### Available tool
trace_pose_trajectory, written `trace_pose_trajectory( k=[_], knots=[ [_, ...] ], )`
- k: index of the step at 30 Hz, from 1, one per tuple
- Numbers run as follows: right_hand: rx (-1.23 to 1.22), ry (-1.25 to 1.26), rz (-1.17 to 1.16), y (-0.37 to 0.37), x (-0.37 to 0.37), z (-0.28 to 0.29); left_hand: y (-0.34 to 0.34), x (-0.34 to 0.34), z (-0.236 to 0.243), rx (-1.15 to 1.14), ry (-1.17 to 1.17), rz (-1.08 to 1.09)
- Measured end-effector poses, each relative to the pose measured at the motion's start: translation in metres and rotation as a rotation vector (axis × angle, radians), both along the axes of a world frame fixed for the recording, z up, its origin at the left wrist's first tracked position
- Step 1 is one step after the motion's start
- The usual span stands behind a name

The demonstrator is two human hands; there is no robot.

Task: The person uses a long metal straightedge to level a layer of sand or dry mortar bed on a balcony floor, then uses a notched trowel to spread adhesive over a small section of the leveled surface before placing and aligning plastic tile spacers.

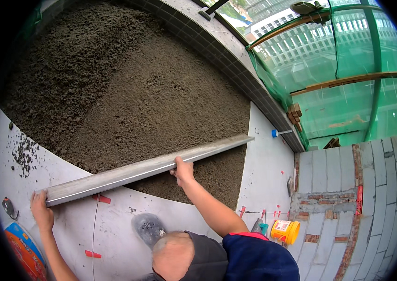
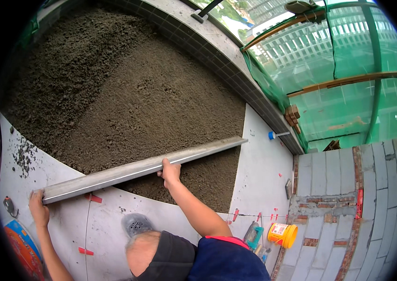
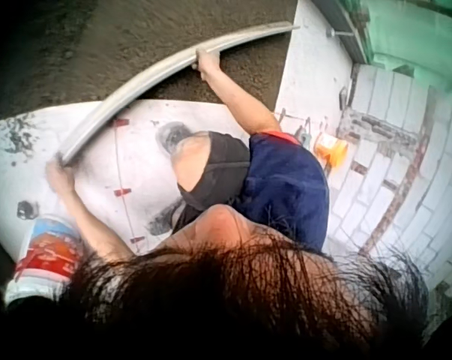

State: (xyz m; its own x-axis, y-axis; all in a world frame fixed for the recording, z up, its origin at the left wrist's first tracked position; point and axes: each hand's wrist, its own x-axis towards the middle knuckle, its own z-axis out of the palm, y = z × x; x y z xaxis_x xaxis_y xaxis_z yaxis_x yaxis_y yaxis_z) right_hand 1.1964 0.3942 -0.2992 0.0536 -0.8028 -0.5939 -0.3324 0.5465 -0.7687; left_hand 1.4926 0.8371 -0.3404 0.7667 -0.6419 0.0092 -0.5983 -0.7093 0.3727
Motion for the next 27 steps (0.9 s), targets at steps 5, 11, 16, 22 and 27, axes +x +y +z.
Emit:
trace_pose_trajectory(
  k=[5,11,16,22,27],
  knots=[
    [0.062,-0.180,-0.118,0.054,-0.005,0.002,0.020,0.023,0.015,0.047,-0.087,0.099],
    [-0.242,-0.128,-0.218,-0.036,-0.036,0.081,-0.089,0.020,0.092,-0.088,-0.323,-0.165],
    [-0.408,-0.405,-0.174,-0.072,-0.002,0.212,-0.131,-0.023,0.138,-0.386,-0.362,-0.273],
    [-0.521,-0.237,-0.218,-0.102,-0.047,0.226,-0.186,-0.151,0.129,-0.638,0.499,-0.782],
    [-0.814,-0.016,-0.193,-0.125,-0.134,0.279,-0.168,-0.124,0.020,-0.256,0.380,-0.162]
  ],
)
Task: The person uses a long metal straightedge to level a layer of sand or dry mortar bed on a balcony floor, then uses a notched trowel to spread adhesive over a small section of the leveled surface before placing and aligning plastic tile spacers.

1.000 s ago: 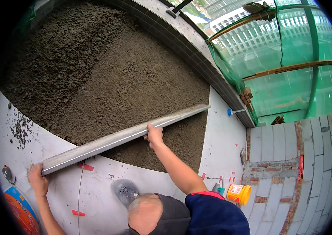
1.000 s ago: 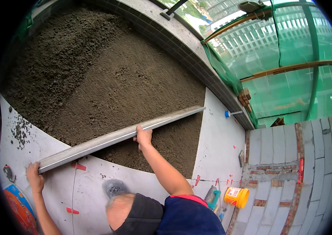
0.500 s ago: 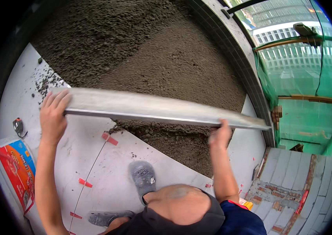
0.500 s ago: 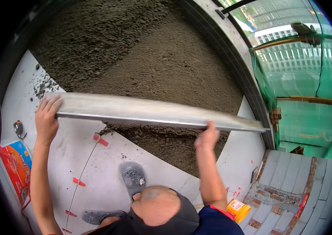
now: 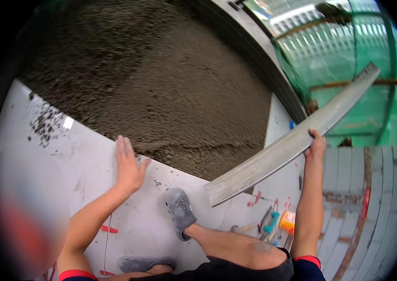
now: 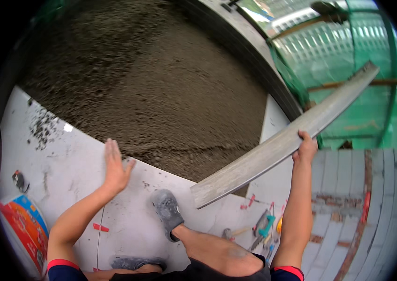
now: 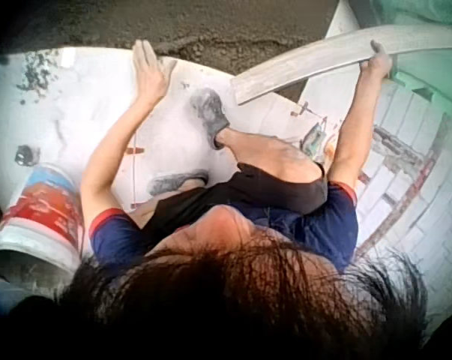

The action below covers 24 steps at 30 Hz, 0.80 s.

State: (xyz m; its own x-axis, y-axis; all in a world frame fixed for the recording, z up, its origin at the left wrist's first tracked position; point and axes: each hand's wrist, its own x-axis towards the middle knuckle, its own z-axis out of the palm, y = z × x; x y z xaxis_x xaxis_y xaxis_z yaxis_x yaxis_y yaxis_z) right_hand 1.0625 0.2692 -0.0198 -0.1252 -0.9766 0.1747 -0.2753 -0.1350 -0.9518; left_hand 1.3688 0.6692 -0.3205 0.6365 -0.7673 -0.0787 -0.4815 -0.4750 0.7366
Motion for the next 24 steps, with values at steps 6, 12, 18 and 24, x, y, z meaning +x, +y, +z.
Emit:
trace_pose_trajectory(
  k=[6,12,18,24],
  knots=[
    [-0.002,0.315,-0.151,0.072,-0.115,0.033,-0.058,0.012,-0.038,-0.045,-0.067,0.032],
    [0.097,0.571,-0.401,0.180,-0.228,-0.056,-0.072,0.019,-0.041,-0.026,-0.086,0.090],
    [0.368,0.542,-0.426,0.245,-0.248,-0.203,-0.031,-0.005,-0.036,0.065,-0.003,0.098],
    [0.430,0.588,-0.416,0.198,-0.294,-0.299,-0.036,-0.037,-0.028,0.180,0.002,0.269]
  ],
)
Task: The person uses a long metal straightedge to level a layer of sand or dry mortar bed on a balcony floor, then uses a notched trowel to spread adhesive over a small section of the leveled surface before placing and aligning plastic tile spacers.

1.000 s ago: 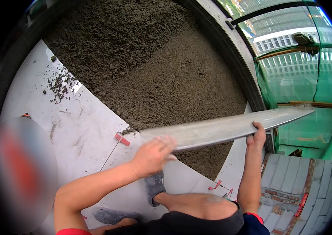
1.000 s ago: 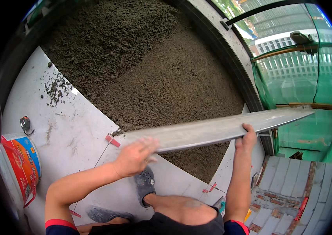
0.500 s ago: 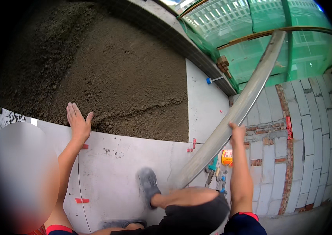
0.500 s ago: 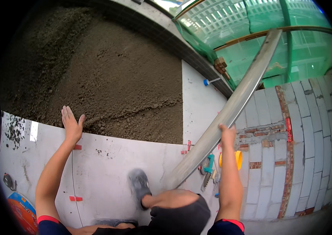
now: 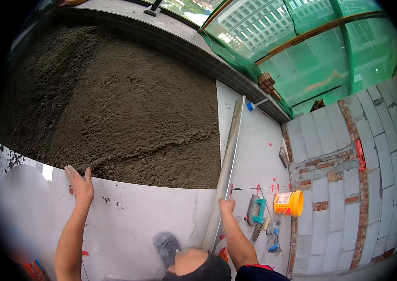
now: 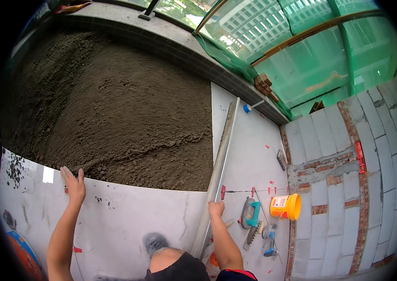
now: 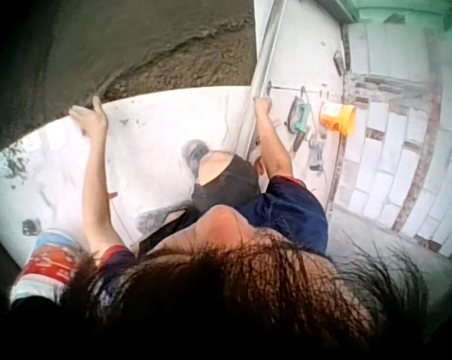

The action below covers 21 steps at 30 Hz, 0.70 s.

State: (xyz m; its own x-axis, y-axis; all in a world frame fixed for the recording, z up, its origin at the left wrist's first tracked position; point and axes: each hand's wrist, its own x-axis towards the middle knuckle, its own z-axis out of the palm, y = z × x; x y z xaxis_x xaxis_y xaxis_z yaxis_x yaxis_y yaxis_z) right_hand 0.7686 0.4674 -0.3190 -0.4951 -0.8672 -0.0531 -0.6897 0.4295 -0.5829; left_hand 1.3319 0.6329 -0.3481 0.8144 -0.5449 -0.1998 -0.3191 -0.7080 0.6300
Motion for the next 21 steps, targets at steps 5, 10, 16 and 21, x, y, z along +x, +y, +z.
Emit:
trace_pose_trajectory(
  k=[5,10,16,21],
  knots=[
    [0.197,0.172,-0.022,-0.034,0.020,-0.023,-0.006,-0.007,-0.042,0.035,-0.249,0.135],
    [0.313,0.194,0.024,-0.077,0.042,-0.005,-0.012,-0.014,-0.043,0.231,-0.510,0.179],
    [0.187,0.244,0.056,-0.118,0.066,0.004,-0.034,-0.029,-0.036,0.465,-0.569,0.218],
    [0.186,0.226,0.233,-0.098,0.108,0.009,-0.040,-0.022,-0.033,0.516,-0.511,0.249]
  ],
)
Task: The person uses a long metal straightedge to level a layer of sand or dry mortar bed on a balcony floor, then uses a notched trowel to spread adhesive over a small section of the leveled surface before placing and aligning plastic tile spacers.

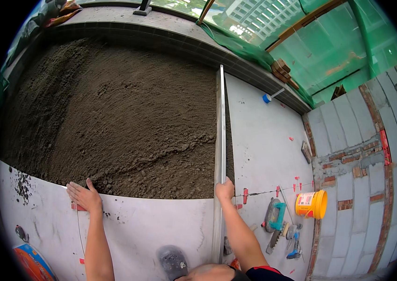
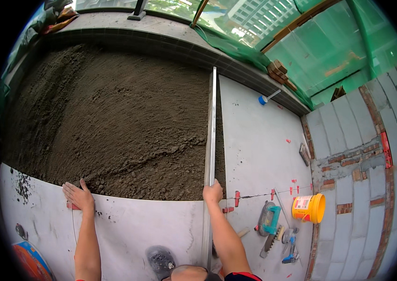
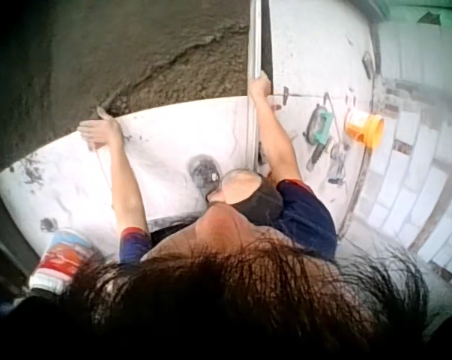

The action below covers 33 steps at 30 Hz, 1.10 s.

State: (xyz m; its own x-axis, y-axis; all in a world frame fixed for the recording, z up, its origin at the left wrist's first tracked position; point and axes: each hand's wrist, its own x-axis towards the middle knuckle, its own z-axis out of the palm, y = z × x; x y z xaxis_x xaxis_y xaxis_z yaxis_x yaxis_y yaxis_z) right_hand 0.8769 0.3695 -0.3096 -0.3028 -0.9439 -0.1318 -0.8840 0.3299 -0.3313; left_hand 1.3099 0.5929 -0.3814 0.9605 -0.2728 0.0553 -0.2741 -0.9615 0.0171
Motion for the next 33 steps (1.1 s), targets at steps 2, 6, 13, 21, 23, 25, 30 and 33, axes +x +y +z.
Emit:
trace_pose_trajectory(
  k=[2,6,13,21,23,25,30,33],
  knots=[
    [-0.027,0.009,0.031,0.018,0.015,0.001,-0.008,-0.005,-0.009,-0.001,0.015,-0.003],
    [0.014,-0.094,0.134,0.053,0.030,0.010,-0.032,-0.027,-0.009,-0.314,0.017,-0.131],
    [0.132,-0.091,0.348,0.109,0.079,0.011,-0.014,-0.025,-0.011,-0.597,0.014,-0.235],
    [0.116,-0.142,0.586,0.145,0.122,0.021,0.005,-0.028,0.001,-0.920,0.085,-0.303],
    [0.176,-0.120,0.617,0.151,0.125,0.018,0.007,-0.027,0.000,-0.927,0.101,-0.313],
    [0.212,-0.099,0.659,0.158,0.128,0.016,0.012,-0.026,0.001,-0.922,0.115,-0.318],
    [0.237,-0.086,0.782,0.186,0.121,0.021,0.024,-0.025,0.002,-0.888,0.139,-0.336],
    [0.215,-0.107,0.851,0.205,0.103,0.022,0.029,-0.024,0.003,-0.869,0.151,-0.360]
  ],
)
